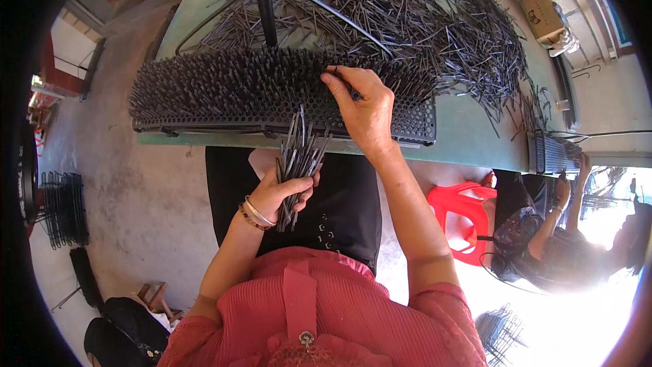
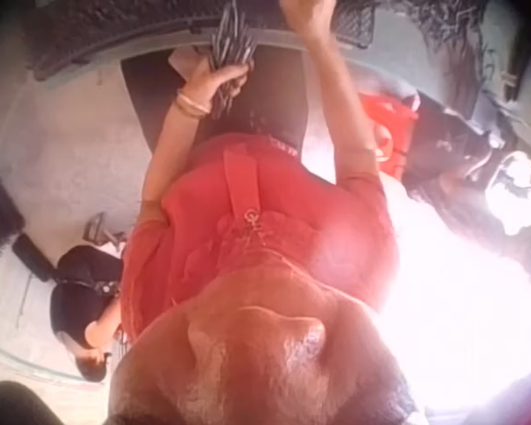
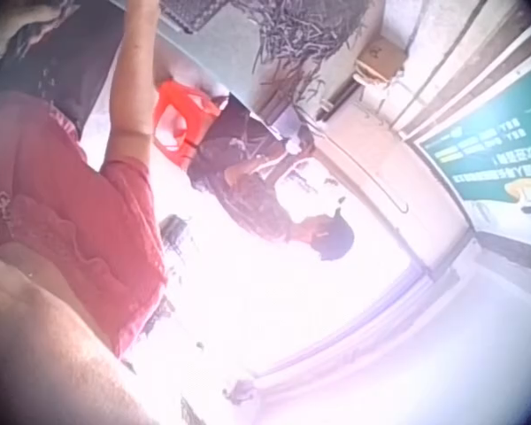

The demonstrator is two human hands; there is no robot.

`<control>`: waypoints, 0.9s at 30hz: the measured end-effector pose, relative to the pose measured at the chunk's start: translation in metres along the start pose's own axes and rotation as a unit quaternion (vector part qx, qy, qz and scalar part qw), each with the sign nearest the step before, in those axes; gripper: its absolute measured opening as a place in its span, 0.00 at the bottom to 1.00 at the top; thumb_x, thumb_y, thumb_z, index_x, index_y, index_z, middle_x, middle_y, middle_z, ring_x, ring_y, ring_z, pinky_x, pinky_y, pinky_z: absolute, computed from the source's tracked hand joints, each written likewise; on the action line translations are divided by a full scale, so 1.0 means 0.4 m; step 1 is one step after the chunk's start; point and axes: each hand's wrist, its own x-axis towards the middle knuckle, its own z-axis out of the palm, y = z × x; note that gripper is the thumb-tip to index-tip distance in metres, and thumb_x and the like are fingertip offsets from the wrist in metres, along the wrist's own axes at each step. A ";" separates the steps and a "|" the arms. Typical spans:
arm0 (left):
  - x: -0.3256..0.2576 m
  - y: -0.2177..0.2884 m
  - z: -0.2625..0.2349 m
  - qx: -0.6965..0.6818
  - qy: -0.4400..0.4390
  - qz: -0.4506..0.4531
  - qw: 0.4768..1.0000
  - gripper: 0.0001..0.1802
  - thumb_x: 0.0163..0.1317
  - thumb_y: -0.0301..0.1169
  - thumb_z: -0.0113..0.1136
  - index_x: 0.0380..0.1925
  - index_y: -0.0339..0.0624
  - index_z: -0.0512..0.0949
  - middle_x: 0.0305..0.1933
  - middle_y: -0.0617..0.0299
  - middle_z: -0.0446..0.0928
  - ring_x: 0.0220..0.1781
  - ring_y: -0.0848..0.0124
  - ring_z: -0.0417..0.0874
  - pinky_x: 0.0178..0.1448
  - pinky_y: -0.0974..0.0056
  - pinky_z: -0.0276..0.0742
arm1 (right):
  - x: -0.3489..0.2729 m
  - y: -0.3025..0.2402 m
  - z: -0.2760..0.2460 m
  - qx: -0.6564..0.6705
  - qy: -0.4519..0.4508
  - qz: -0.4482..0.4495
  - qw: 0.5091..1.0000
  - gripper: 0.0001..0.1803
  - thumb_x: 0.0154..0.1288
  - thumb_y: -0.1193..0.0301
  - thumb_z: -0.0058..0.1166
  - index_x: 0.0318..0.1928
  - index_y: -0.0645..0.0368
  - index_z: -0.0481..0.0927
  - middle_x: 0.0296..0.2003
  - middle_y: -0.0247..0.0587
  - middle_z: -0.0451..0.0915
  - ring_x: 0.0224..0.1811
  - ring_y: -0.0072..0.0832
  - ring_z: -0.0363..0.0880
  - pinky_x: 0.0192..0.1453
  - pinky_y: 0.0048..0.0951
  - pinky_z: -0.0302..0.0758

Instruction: Manually inserting thin metal rods into a perforated metal plate on a workbench.

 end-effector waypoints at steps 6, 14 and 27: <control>-0.001 -0.001 -0.004 -0.012 -0.002 -0.009 1.000 0.11 0.59 0.27 0.61 0.40 0.36 0.74 0.32 0.62 0.75 0.28 0.78 0.73 0.24 0.73 0.69 | -0.005 -0.011 0.002 -0.011 -0.004 -0.014 1.000 0.15 0.53 0.76 0.64 0.44 0.61 0.82 0.33 0.41 0.82 0.33 0.32 0.79 0.40 0.29 0.75; 0.001 0.002 -0.012 0.008 -0.006 0.004 1.000 0.11 0.59 0.27 0.62 0.40 0.36 0.74 0.31 0.63 0.74 0.28 0.78 0.73 0.24 0.73 0.69 | 0.016 -0.001 -0.009 -0.138 -0.066 -0.191 0.970 0.14 0.56 0.77 0.61 0.45 0.62 0.82 0.40 0.43 0.79 0.40 0.37 0.78 0.45 0.30 0.74; -0.015 0.017 -0.016 0.059 -0.045 0.009 0.997 0.11 0.58 0.27 0.62 0.39 0.36 0.74 0.26 0.66 0.73 0.22 0.79 0.71 0.24 0.73 0.67 | 0.001 -0.064 -0.049 0.078 -0.195 0.043 0.977 0.14 0.63 0.66 0.59 0.44 0.65 0.82 0.39 0.42 0.79 0.40 0.28 0.77 0.41 0.26 0.71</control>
